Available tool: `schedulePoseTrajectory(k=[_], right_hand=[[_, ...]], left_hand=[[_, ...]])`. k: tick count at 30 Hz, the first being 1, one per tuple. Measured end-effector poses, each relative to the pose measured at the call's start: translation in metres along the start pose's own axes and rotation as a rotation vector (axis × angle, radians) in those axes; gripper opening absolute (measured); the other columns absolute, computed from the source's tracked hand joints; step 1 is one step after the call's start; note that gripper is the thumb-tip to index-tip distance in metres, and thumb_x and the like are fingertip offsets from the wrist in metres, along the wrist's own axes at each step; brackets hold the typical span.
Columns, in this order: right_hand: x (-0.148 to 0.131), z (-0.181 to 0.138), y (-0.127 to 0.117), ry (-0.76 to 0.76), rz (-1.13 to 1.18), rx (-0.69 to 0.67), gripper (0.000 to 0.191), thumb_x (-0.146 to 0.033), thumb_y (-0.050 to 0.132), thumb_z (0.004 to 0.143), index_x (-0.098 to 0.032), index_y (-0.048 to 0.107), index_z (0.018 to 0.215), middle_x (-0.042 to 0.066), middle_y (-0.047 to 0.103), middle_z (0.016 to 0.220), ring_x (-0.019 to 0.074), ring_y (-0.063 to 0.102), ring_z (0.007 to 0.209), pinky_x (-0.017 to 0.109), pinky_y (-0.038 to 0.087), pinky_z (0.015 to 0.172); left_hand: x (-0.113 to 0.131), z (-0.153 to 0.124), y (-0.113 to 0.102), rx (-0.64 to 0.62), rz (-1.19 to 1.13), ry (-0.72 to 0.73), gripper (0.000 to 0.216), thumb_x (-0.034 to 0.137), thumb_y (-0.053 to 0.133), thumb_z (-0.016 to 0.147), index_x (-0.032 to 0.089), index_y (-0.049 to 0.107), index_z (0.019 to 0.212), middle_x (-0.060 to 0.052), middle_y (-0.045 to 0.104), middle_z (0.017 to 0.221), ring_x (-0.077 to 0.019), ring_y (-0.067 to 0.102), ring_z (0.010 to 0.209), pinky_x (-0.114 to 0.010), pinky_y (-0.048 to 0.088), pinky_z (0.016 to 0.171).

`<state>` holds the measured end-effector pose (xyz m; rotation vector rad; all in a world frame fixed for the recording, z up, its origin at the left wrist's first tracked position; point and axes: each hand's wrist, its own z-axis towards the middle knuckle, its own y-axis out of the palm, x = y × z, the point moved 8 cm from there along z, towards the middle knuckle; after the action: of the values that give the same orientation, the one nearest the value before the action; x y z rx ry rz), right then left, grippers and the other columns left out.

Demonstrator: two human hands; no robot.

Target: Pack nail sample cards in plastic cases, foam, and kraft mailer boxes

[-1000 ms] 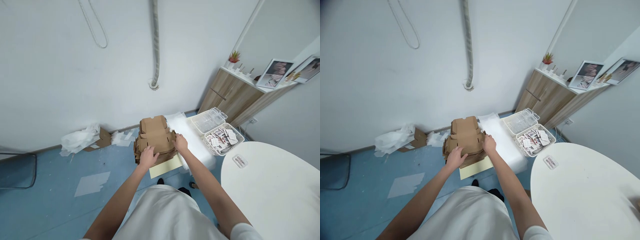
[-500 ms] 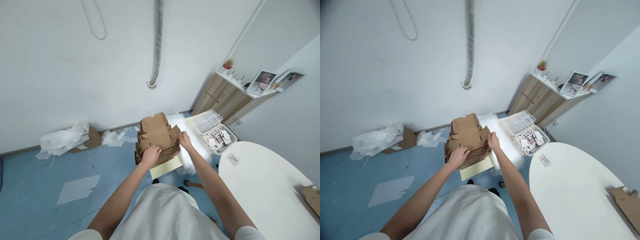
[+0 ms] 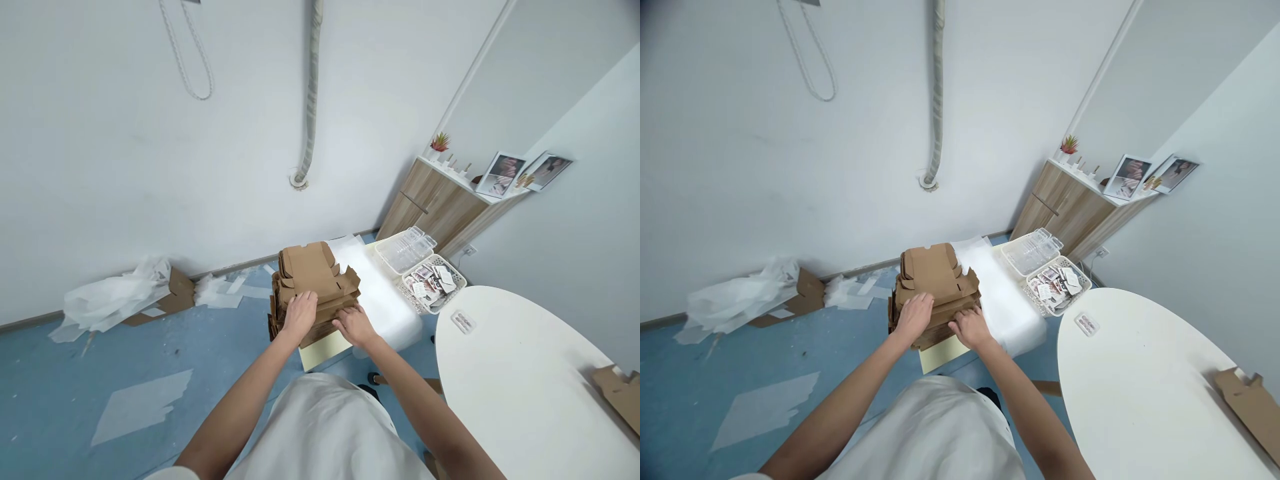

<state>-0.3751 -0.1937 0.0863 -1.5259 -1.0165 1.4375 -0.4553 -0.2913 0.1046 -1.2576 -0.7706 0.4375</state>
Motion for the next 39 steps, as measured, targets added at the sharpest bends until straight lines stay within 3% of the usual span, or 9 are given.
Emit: schedulePoseTrajectory(k=[7,10,13,16,19,26,31,36,39], right_hand=[[0.039,-0.003,0.016,0.158,0.582,-0.028,0.05,-0.053,0.05,0.073,-0.023,0.051,0.113,0.01,0.057,0.114,0.0251,0.049,0.107,0.043,0.032,0.093],[0.054,-0.004,-0.002,0.219,1.017,0.048,0.072,-0.06,0.047,0.071,-0.025,0.028,0.131,0.009,0.042,0.13,0.0241,0.045,0.114,0.041,0.037,0.091],[0.066,-0.005,-0.031,0.297,1.222,0.144,0.074,-0.064,0.038,0.073,-0.029,0.017,0.135,0.007,0.037,0.135,0.022,0.05,0.109,0.038,0.042,0.087],[0.077,-0.008,-0.054,0.483,1.163,0.178,0.075,-0.059,0.045,0.074,-0.03,0.013,0.135,0.007,0.04,0.132,0.0197,0.06,0.093,0.033,0.048,0.076],[0.085,-0.013,-0.07,0.599,0.907,0.155,0.075,-0.047,0.058,0.069,-0.024,0.025,0.133,0.011,0.048,0.125,0.0172,0.063,0.075,0.028,0.048,0.061],[0.107,-0.032,-0.082,0.732,0.54,0.148,0.028,-0.027,0.044,0.076,-0.017,0.057,0.099,0.004,0.066,0.068,0.0137,0.06,0.049,0.021,0.042,0.041],[0.133,-0.066,-0.089,0.807,0.684,0.365,0.028,-0.026,0.039,0.077,-0.016,0.054,0.098,0.001,0.059,0.052,0.0163,0.06,0.049,0.025,0.047,0.045],[0.166,-0.133,-0.1,0.846,0.854,0.647,0.033,-0.033,0.039,0.077,-0.018,0.051,0.103,0.001,0.06,0.062,0.0162,0.059,0.052,0.028,0.051,0.046],[0.183,-0.189,-0.104,0.876,0.886,0.805,0.033,-0.04,0.04,0.077,-0.017,0.053,0.097,0.001,0.058,0.067,0.0148,0.057,0.054,0.027,0.051,0.046]], left_hand=[[0.004,-0.008,-0.047,0.269,-0.071,-0.005,0.017,0.016,0.035,0.081,0.018,0.051,0.087,-0.008,0.057,0.088,-0.0211,0.051,0.087,-0.034,0.036,0.077],[0.011,-0.017,-0.051,0.336,-0.103,0.029,0.015,0.015,0.038,0.08,0.018,0.051,0.086,-0.007,0.057,0.089,-0.0208,0.051,0.088,-0.034,0.037,0.078],[0.02,-0.025,-0.043,0.347,-0.129,0.074,0.015,0.015,0.038,0.08,0.018,0.052,0.085,-0.007,0.058,0.09,-0.0204,0.051,0.089,-0.034,0.037,0.08],[0.031,-0.031,-0.032,0.327,-0.148,0.143,0.016,0.015,0.038,0.081,0.018,0.053,0.085,-0.007,0.058,0.091,-0.02,0.051,0.09,-0.035,0.036,0.081],[0.043,-0.033,-0.021,0.299,-0.17,0.209,0.017,0.014,0.038,0.081,0.018,0.054,0.085,-0.007,0.058,0.091,-0.0196,0.051,0.089,-0.035,0.037,0.082],[0.073,-0.03,-0.004,0.232,-0.261,0.306,0.02,0.014,0.037,0.082,0.018,0.057,0.088,-0.008,0.058,0.092,-0.0201,0.05,0.093,-0.038,0.035,0.088],[0.09,-0.023,0.0,0.183,-0.347,0.308,0.025,0.029,0.043,0.081,0.018,0.056,0.1,-0.01,0.055,0.105,-0.0238,0.045,0.106,-0.043,0.023,0.098],[0.089,-0.002,-0.008,0.268,-0.412,0.046,0.059,0.044,0.049,0.075,0.016,0.037,0.125,-0.016,0.033,0.131,-0.0326,0.027,0.122,-0.054,0.013,0.099],[0.1,0.011,-0.001,0.258,-0.574,-0.071,0.069,0.042,0.049,0.076,0.016,0.022,0.133,-0.017,0.023,0.137,-0.0317,0.025,0.124,-0.053,0.019,0.098]])
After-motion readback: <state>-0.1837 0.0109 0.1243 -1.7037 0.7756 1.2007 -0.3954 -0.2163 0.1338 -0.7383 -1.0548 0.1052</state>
